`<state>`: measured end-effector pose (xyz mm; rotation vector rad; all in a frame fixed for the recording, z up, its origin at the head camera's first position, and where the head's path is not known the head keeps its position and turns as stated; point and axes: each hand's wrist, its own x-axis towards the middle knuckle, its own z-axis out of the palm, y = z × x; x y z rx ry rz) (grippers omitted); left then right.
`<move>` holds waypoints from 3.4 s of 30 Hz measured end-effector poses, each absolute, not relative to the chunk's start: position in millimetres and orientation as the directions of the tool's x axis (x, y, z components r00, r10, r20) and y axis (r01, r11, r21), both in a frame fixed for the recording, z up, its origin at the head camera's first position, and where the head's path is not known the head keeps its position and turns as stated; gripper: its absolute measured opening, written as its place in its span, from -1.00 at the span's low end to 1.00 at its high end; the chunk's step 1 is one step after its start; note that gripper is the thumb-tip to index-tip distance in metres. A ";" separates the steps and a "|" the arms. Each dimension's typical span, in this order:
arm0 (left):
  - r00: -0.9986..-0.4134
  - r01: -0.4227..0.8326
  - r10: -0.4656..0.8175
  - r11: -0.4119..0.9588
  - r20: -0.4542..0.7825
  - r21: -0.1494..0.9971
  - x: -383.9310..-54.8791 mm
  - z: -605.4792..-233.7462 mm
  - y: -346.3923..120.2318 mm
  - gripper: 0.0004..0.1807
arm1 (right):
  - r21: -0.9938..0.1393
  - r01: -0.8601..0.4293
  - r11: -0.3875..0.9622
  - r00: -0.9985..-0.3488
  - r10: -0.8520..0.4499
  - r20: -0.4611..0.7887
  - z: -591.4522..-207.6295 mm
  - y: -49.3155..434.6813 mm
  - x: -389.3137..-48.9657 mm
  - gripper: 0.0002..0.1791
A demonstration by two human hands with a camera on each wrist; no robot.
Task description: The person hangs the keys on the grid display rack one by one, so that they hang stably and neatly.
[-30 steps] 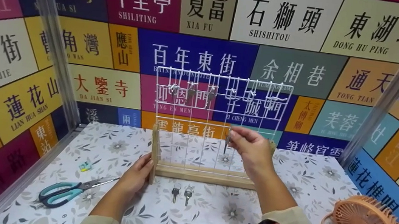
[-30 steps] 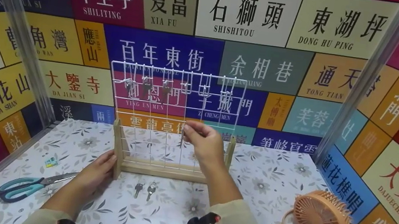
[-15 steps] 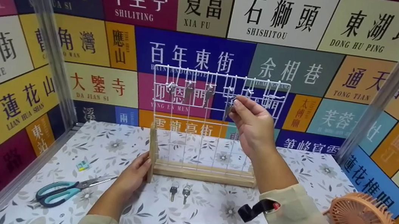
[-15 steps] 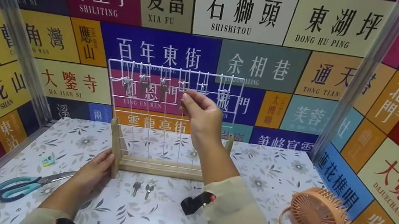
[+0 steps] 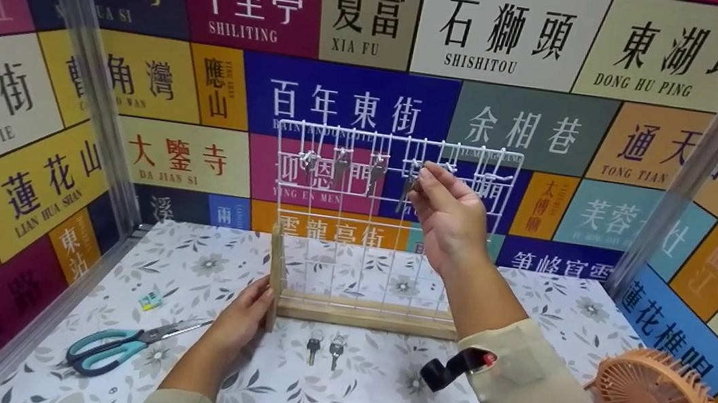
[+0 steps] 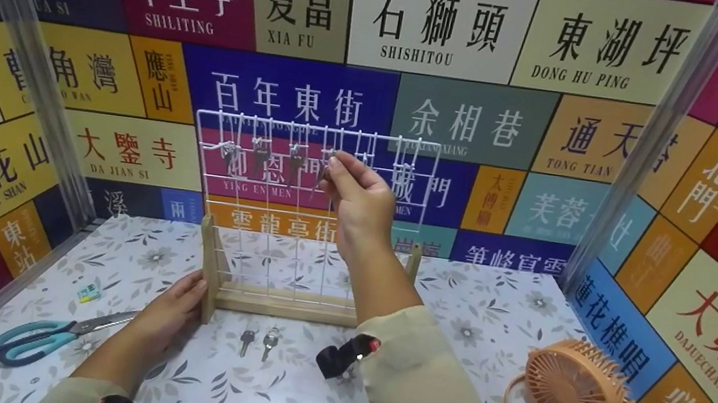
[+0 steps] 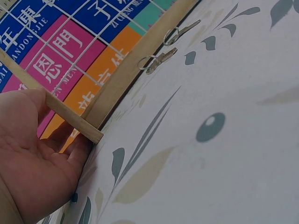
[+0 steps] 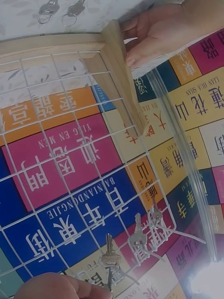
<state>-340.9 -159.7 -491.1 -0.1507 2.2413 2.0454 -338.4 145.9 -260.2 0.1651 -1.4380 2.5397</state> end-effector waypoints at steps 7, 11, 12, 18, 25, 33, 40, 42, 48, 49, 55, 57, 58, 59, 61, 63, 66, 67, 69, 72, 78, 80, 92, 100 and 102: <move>-0.988 -0.157 -0.008 0.089 -0.157 0.984 -341.3 -490.8 -160.2 -0.35 | -0.832 -0.256 -0.492 -0.967 0.143 0.213 -260.1 145.6 -340.6 -0.62; -0.986 -0.164 -0.018 0.113 -0.163 0.980 -342.0 -490.3 -161.3 -0.34 | -0.831 -0.264 -0.489 -0.964 0.148 0.219 -259.7 144.4 -341.4 -0.63; -0.987 -0.158 -0.015 0.116 -0.157 0.981 -342.2 -490.5 -161.5 -0.34 | -0.831 -0.265 -0.489 -0.964 0.147 0.221 -260.2 143.9 -342.0 -0.65; -0.993 -0.119 -0.002 0.124 -0.120 0.985 -341.9 -492.3 -161.7 -0.36 | -0.826 -0.273 -0.494 -0.962 0.160 0.223 -271.8 141.7 -347.2 -0.78; -0.992 -0.125 -0.004 0.126 -0.125 0.984 -341.5 -490.7 -161.5 -0.35 | -0.847 -0.217 -0.485 -0.976 0.138 0.171 -312.8 137.8 -348.5 -0.77; -0.992 -0.124 -0.001 0.105 -0.124 0.987 -342.7 -491.4 -162.0 -0.37 | -0.889 -0.166 -0.426 -0.986 0.071 0.151 -377.6 124.5 -347.4 -0.77; -0.994 -0.113 -0.010 0.129 -0.113 0.985 -343.2 -491.0 -161.3 -0.36 | -0.937 -0.096 -0.335 -0.995 -0.005 0.104 -422.2 113.4 -344.9 -0.79; -0.994 -0.111 -0.020 0.149 -0.109 0.983 -342.9 -490.9 -161.5 -0.36 | -0.945 -0.071 -0.319 -0.997 -0.018 0.081 -431.6 110.8 -345.6 -0.77; -0.994 -0.105 -0.023 0.156 -0.103 0.982 -343.4 -491.4 -160.6 -0.33 | -0.971 -0.008 -0.239 -0.999 -0.046 0.019 -456.6 105.9 -349.5 -0.69; -0.994 -0.108 -0.023 0.153 -0.105 0.982 -343.7 -491.6 -160.3 -0.33 | -0.976 0.000 -0.219 -0.998 -0.059 0.013 -460.8 106.0 -349.6 -0.67; -0.993 -0.114 -0.022 0.140 -0.113 0.984 -344.3 -492.9 -160.5 -0.33 | -1.000 0.016 -0.010 -0.990 -0.139 -0.014 -484.9 112.0 -351.9 -0.61; -0.993 -0.120 -0.020 0.133 -0.118 0.984 -344.0 -492.9 -160.7 -0.33 | -0.998 0.015 0.066 -0.989 -0.143 -0.024 -490.2 114.6 -352.6 -0.63; -0.993 -0.122 -0.017 0.126 -0.120 0.985 -344.1 -492.9 -160.7 -0.33 | -0.995 0.019 0.099 -0.989 -0.145 -0.033 -492.4 115.7 -352.5 -0.63; -0.992 -0.123 -0.015 0.119 -0.123 0.985 -343.9 -492.6 -160.8 -0.33 | -0.992 0.022 0.126 -0.988 -0.151 -0.041 -494.3 116.7 -352.3 -0.64; -0.992 -0.124 -0.014 0.108 -0.123 0.986 -343.8 -492.4 -160.7 -0.33 | -0.983 0.019 0.182 -0.985 -0.163 -0.050 -497.2 117.6 -351.9 -0.66; -0.992 -0.129 -0.017 0.107 -0.128 0.986 -343.2 -491.8 -160.7 -0.34 | -0.973 0.013 0.230 -0.982 -0.179 -0.055 -498.9 117.4 -350.9 -0.67; -0.991 -0.133 -0.022 0.117 -0.132 0.984 -342.1 -491.2 -160.4 -0.34 | -0.957 -0.022 0.288 -0.977 -0.210 -0.041 -500.6 116.4 -349.1 -0.70; -0.991 -0.134 -0.023 0.122 -0.132 0.983 -341.6 -490.9 -160.4 -0.34 | -0.951 -0.037 0.308 -0.975 -0.220 -0.033 -500.9 116.1 -348.1 -0.71; -0.991 -0.137 -0.025 0.125 -0.135 0.983 -341.6 -490.6 -160.4 -0.35 | -0.936 -0.069 0.346 -0.971 -0.238 -0.016 -501.4 115.9 -347.1 -0.72; -0.992 -0.124 -0.020 0.129 -0.122 0.984 -341.8 -490.5 -160.7 -0.34 | -0.903 -0.123 0.411 -0.966 -0.258 0.014 -501.3 115.3 -346.3 -0.72; -0.990 -0.144 -0.021 0.152 -0.143 0.978 -343.8 -490.8 -161.0 -0.34 | -0.844 -0.178 0.507 -0.961 -0.272 0.039 -501.0 113.3 -346.0 -0.73; -0.988 -0.154 -0.022 0.149 -0.152 0.977 -344.2 -490.9 -161.0 -0.34 | -0.846 -0.168 0.506 -0.964 -0.265 0.033 -500.8 112.8 -345.7 -0.77; -0.988 -0.155 -0.041 0.191 -0.150 0.969 -344.4 -490.6 -163.1 -0.36 | -0.947 -0.086 0.310 -0.971 -0.238 0.010 -489.6 120.8 -348.0 -0.74; -0.989 -0.147 -0.037 0.198 -0.142 0.969 -344.0 -489.3 -162.4 -0.34 | -0.979 -0.187 0.078 -0.966 -0.197 0.169 -441.3 138.4 -344.3 -0.66; -0.990 -0.143 -0.036 0.191 -0.139 0.971 -344.3 -489.0 -162.1 -0.35 | -0.975 -0.220 0.008 -0.964 -0.154 0.217 -425.8 143.4 -339.9 -0.67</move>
